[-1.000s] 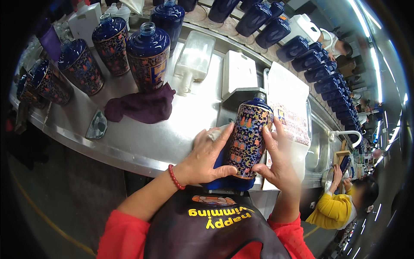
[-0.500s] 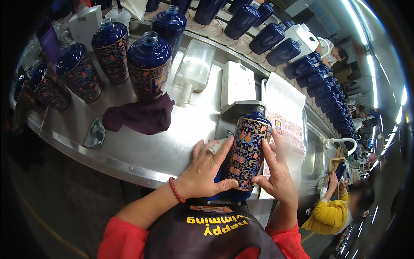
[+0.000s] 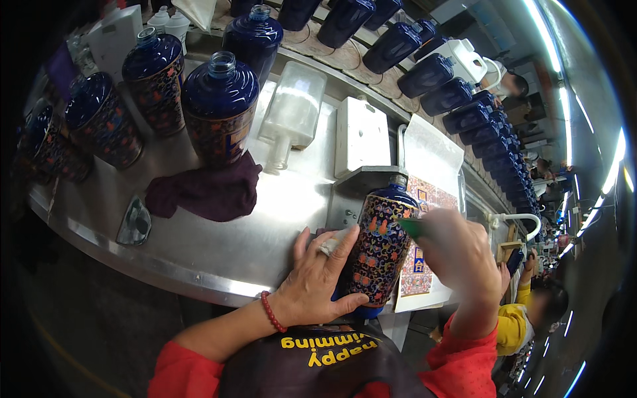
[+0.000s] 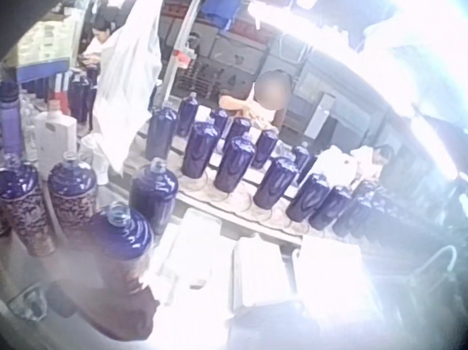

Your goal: The person applies decorative stickers to a blue ceramic vase using a green squeegee tool. They smooth the sticker onto the vase surface, rotate the vase to access different areas, and continue smoothing the sticker until it adheres fully.

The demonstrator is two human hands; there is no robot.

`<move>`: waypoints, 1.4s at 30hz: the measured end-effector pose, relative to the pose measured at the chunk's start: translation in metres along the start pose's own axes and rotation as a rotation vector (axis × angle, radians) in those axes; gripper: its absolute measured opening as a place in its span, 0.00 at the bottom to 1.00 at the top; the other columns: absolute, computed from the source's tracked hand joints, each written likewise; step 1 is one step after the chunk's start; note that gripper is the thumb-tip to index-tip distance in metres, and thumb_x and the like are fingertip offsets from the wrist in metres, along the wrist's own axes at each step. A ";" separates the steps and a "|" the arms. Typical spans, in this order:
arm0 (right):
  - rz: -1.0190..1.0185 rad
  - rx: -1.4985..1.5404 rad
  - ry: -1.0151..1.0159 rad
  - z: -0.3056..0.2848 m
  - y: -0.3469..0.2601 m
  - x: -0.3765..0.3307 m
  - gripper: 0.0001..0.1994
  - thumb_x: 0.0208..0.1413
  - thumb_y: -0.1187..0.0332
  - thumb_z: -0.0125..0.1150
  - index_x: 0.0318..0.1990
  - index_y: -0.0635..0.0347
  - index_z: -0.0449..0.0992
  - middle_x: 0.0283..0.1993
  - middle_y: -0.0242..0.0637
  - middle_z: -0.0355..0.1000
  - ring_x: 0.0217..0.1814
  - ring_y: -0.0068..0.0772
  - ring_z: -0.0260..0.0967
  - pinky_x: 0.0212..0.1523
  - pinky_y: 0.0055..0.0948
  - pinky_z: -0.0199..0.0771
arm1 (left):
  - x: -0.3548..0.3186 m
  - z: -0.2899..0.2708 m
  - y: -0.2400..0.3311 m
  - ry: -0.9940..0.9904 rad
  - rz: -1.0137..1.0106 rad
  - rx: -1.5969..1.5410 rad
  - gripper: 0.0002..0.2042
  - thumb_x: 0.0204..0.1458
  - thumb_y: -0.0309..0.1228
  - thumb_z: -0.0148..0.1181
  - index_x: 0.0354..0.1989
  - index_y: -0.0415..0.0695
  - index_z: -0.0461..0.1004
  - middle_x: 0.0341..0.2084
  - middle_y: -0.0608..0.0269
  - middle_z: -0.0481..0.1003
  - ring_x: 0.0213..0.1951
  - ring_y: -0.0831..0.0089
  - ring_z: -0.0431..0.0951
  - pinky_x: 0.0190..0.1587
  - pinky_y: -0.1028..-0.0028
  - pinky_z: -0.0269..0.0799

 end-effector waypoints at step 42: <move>0.021 -0.222 0.191 0.055 -0.013 -0.091 0.27 0.50 0.86 0.61 0.60 0.64 0.76 0.69 0.59 0.66 0.67 0.61 0.68 0.66 0.50 0.69 | -0.055 -0.006 0.054 0.253 0.364 0.243 0.21 0.52 0.52 0.65 0.56 0.69 0.82 0.67 0.65 0.69 0.72 0.62 0.57 0.74 0.44 0.37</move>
Point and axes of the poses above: each hand's wrist, its own x-axis towards the middle knuckle, its own z-axis out of the palm, y = z × x, the point moved 10 cm from there along x, towards the middle knuckle
